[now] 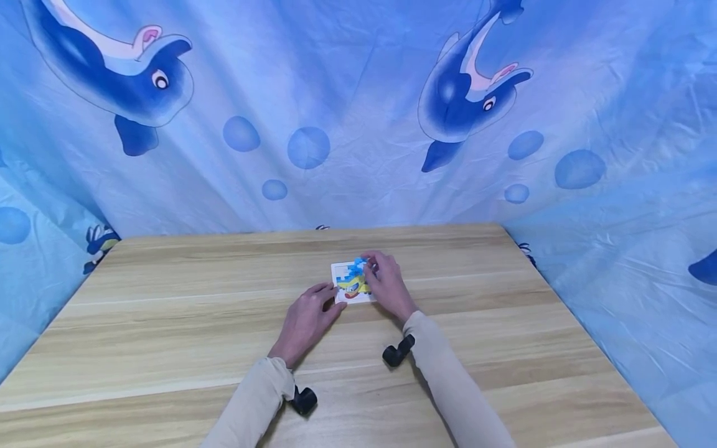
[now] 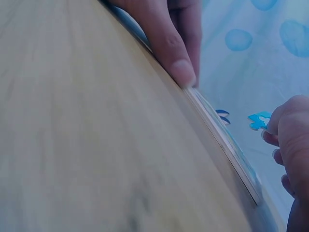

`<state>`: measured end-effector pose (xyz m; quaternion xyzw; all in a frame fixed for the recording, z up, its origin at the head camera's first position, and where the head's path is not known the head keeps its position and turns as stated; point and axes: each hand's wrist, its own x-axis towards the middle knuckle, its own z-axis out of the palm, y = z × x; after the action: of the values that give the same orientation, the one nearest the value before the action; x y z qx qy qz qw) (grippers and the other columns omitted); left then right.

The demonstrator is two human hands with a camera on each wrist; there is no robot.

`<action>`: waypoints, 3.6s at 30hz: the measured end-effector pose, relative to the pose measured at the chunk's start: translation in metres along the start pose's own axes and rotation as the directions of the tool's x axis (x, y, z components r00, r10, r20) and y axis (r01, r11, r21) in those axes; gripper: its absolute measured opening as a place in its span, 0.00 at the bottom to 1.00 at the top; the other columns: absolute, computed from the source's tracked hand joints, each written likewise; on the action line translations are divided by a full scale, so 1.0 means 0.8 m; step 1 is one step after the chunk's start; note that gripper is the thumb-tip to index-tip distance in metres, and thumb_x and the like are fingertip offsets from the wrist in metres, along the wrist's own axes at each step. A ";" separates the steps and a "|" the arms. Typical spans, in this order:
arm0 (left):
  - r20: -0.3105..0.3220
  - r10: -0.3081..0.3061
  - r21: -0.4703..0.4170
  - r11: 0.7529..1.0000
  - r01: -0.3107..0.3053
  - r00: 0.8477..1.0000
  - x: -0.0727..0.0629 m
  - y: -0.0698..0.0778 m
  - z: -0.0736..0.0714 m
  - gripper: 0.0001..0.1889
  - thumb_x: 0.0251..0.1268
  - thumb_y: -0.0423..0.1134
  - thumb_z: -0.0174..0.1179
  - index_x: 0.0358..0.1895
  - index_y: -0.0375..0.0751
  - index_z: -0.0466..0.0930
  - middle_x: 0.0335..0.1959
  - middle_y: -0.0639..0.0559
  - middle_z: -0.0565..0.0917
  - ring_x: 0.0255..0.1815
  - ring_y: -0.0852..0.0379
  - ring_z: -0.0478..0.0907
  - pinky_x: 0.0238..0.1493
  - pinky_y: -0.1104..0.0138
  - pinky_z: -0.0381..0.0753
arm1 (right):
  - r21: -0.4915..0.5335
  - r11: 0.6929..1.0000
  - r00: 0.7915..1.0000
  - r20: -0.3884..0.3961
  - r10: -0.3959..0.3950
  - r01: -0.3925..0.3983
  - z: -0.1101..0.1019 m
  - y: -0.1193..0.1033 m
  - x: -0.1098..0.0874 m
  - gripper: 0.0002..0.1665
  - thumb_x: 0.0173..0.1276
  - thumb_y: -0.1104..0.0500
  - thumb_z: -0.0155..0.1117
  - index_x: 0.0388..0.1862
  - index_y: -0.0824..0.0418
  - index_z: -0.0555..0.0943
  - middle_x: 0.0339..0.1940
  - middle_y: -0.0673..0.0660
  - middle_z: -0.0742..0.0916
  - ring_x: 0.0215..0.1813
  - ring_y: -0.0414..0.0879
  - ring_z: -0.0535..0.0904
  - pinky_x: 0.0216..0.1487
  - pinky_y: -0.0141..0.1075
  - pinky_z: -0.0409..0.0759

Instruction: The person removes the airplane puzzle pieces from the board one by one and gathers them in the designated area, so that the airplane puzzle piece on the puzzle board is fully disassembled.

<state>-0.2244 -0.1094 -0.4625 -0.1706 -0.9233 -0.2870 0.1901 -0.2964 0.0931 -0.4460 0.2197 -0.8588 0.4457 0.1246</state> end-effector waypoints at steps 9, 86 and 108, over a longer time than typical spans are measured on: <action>0.015 -0.028 -0.021 0.999 0.029 0.999 -0.001 0.001 -0.002 0.22 0.68 0.47 0.71 0.57 0.35 0.87 0.60 0.37 0.84 0.63 0.39 0.80 0.60 0.47 0.81 | 0.012 1.000 0.999 -0.037 0.005 -0.004 -0.019 0.017 -0.008 0.18 0.76 0.68 0.61 0.62 0.67 0.79 0.42 0.56 0.81 0.48 0.50 0.74 0.48 0.43 0.76; 0.044 -0.035 -0.008 0.999 0.035 0.998 0.002 -0.002 -0.004 0.22 0.70 0.45 0.70 0.60 0.35 0.85 0.62 0.37 0.83 0.64 0.39 0.79 0.60 0.47 0.80 | -0.204 0.966 0.987 -0.073 0.144 -0.156 -0.068 0.054 -0.024 0.10 0.67 0.66 0.62 0.47 0.66 0.83 0.40 0.61 0.80 0.49 0.59 0.69 0.51 0.51 0.69; 0.054 -0.038 -0.006 0.999 0.038 0.998 0.000 -0.001 -0.006 0.21 0.70 0.45 0.69 0.60 0.36 0.86 0.62 0.37 0.83 0.64 0.40 0.79 0.60 0.47 0.80 | -0.027 0.999 0.995 -0.096 0.028 -0.031 -0.049 0.033 -0.007 0.11 0.68 0.70 0.60 0.48 0.71 0.82 0.39 0.62 0.81 0.44 0.57 0.77 0.51 0.47 0.74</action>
<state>-0.2231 -0.1128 -0.4593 -0.1612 -0.9300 -0.2894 0.1591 -0.3036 0.1400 -0.4450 0.1837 -0.8612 0.4453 0.1618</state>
